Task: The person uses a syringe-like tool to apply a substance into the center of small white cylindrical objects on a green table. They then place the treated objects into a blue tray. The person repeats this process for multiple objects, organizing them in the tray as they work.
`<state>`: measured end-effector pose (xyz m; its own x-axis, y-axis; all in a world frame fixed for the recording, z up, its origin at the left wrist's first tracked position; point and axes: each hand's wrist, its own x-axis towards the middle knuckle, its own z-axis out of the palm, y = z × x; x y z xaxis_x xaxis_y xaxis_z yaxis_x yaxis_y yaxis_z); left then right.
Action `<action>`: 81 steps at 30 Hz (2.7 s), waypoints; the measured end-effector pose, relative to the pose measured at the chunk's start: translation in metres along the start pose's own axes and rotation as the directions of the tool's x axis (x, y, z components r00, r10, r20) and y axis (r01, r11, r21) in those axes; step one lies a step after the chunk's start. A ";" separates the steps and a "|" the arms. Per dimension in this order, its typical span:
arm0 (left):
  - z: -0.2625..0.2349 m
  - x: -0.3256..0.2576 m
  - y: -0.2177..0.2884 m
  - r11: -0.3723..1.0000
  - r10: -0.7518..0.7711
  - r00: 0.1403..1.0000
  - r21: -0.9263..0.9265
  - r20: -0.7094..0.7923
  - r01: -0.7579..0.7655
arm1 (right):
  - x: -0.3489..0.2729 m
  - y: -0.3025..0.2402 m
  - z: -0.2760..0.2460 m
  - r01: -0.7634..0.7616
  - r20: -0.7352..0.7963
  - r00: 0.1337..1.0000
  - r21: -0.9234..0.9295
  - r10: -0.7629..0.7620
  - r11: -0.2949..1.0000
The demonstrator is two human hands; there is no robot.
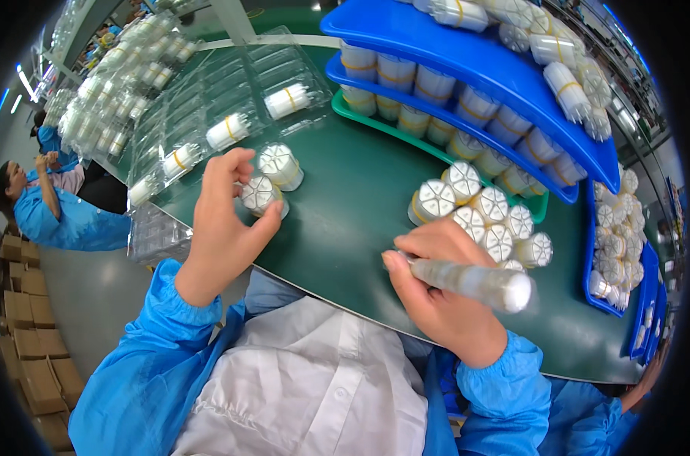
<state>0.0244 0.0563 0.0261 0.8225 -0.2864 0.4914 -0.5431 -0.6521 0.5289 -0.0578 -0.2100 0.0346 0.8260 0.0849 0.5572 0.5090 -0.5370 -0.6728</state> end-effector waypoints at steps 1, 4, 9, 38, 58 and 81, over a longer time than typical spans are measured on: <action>0.002 0.004 -0.001 0.999 0.012 1.000 0.030 -0.009 -0.012 | 0.000 0.000 -0.001 -0.003 0.002 1.000 -0.006 0.003 1.000; 0.008 0.017 -0.001 0.988 0.118 0.991 0.105 -0.054 -0.112 | -0.003 0.002 -0.002 -0.016 0.017 1.000 -0.017 0.016 1.000; 0.001 0.042 -0.007 0.966 0.154 0.981 0.192 0.118 -0.175 | -0.003 0.002 -0.002 0.008 0.005 1.000 -0.013 -0.008 1.000; 0.043 0.081 0.046 0.880 0.448 0.846 -0.308 0.289 -0.361 | -0.002 0.002 -0.001 0.173 0.086 0.982 -0.050 -0.168 0.984; 0.054 0.011 0.045 0.877 0.285 0.897 -0.469 0.338 -0.102 | 0.004 0.014 -0.009 0.123 -0.163 0.980 0.055 -0.113 0.991; 0.063 0.000 0.042 0.817 0.425 0.896 -0.482 0.130 -0.318 | 0.002 0.012 -0.004 0.079 -0.139 0.988 0.057 -0.071 0.995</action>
<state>0.0117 -0.0156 0.0045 0.5281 -0.6249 0.5751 -0.7861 -0.1036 0.6093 -0.0506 -0.2201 0.0298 0.7461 0.0049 0.6659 0.5861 -0.4795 -0.6532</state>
